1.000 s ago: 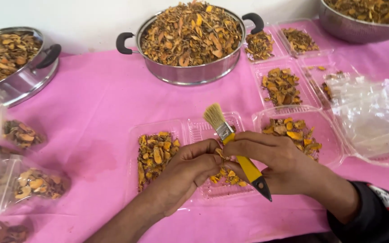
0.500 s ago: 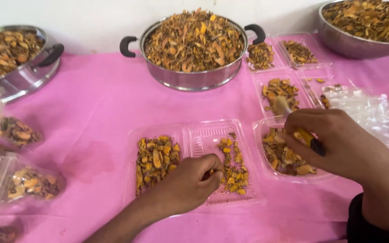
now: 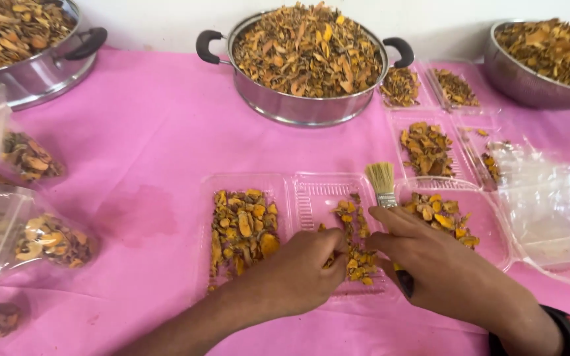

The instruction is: Sorting through dried leaves in plastic containers using a brush and hands to remove debris or select specific pieces.

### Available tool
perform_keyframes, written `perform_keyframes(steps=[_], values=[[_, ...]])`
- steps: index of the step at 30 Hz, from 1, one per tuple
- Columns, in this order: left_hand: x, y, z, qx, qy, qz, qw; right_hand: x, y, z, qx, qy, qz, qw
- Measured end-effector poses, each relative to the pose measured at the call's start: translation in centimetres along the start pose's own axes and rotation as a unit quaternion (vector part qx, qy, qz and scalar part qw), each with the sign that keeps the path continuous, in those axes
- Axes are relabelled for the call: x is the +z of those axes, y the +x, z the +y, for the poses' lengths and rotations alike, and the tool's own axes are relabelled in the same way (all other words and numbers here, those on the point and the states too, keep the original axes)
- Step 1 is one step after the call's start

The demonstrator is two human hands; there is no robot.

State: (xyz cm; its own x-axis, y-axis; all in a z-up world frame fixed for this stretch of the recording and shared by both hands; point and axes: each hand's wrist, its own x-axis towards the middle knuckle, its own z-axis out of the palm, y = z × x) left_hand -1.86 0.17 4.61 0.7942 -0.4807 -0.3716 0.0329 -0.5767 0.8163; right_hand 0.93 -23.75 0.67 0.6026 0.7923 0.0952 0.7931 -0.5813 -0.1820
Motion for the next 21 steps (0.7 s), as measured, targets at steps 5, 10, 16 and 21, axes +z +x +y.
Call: perform_keyframes(steps=[5,10,16,21], values=[[0.4,0.3,-0.7,0.024,0.021,0.013,0.999,-0.1,0.8,-0.4,0.019,0.041,-0.011,0.999],[0.5,0.2,-0.4,0.003,0.014,0.013,1.0,-1.0,0.4,0.0,0.088,0.083,0.011,0.993],[1.1,1.5,-2.5,0.044,0.002,0.087,0.995,-2.8,2.7,-2.3,0.006,0.219,0.177,0.959],[1.1,1.4,-3.0,0.111,-0.092,0.137,0.98,-3.1,2.9,-3.1,-0.026,0.251,0.225,0.941]])
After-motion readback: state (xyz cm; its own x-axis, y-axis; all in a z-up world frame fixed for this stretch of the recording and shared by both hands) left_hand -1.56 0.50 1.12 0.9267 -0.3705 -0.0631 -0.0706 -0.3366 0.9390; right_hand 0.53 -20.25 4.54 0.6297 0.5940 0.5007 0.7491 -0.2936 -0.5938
